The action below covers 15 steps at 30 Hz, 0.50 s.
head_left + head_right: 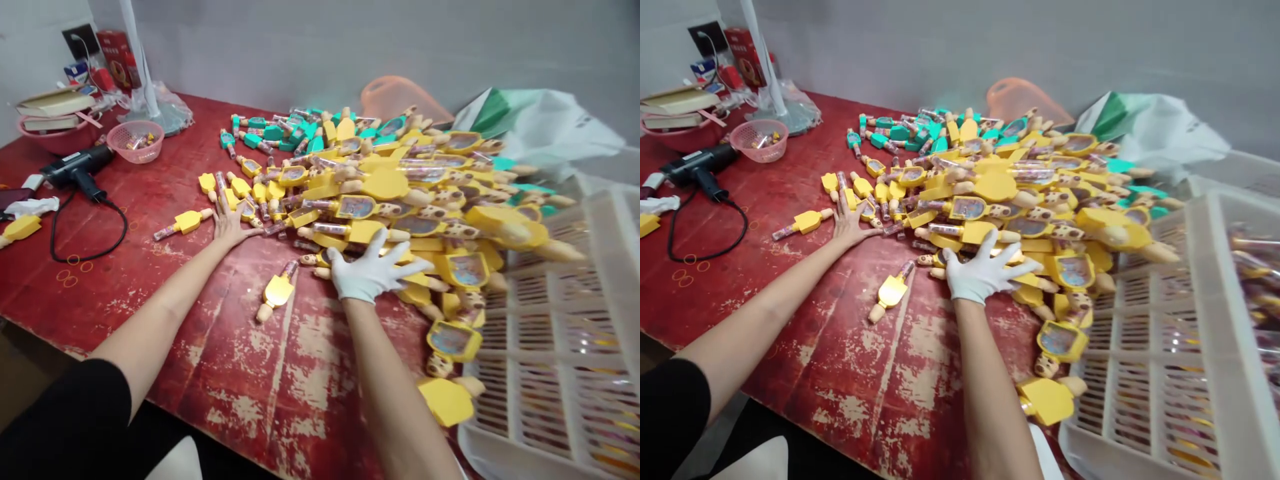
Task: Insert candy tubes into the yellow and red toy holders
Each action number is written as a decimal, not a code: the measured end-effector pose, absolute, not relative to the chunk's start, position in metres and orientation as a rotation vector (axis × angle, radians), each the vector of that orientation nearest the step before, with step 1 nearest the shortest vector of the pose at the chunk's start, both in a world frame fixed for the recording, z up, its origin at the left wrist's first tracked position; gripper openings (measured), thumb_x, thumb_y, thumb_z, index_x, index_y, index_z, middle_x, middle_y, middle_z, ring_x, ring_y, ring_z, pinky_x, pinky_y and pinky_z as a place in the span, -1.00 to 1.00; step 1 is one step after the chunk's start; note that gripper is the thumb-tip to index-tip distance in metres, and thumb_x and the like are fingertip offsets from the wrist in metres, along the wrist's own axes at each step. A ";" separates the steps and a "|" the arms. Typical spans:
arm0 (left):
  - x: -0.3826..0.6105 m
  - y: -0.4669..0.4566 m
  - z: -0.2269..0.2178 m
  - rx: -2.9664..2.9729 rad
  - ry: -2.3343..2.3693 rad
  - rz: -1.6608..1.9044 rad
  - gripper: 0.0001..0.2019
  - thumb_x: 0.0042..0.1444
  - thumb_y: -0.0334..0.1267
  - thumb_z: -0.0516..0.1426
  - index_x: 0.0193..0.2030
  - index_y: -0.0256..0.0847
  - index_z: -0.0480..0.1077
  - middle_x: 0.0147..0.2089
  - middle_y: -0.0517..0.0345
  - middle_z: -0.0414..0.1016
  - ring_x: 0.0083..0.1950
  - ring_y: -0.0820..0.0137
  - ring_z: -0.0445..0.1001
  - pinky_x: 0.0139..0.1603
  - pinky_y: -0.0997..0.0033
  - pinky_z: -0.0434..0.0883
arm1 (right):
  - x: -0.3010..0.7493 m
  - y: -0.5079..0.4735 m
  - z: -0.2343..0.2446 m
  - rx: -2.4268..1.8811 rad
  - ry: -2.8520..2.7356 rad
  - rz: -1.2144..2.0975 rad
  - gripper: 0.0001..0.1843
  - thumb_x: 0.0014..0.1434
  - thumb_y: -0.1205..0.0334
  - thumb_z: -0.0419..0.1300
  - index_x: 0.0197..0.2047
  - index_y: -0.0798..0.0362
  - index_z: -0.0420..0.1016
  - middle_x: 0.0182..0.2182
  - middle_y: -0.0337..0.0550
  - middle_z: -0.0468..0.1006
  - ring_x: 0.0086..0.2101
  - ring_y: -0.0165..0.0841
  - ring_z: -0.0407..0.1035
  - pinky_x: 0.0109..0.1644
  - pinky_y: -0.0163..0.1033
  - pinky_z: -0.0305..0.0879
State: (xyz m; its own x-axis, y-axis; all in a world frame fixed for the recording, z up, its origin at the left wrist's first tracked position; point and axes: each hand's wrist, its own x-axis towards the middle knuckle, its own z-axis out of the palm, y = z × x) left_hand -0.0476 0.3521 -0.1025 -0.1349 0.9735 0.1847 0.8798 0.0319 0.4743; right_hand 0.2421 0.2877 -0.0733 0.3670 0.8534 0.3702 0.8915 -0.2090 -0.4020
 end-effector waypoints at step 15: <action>-0.062 0.383 -0.107 1.821 2.120 1.195 -0.24 0.23 0.16 0.15 0.49 -0.09 0.17 0.63 -0.11 -0.36 0.62 -0.12 -0.33 0.52 -0.25 -0.08 | 0.174 0.244 -0.063 -1.867 -1.923 0.279 -0.07 0.27 -0.20 0.10 0.55 0.07 -0.03 0.47 0.33 -0.10 0.37 0.24 -0.05 0.28 0.35 0.11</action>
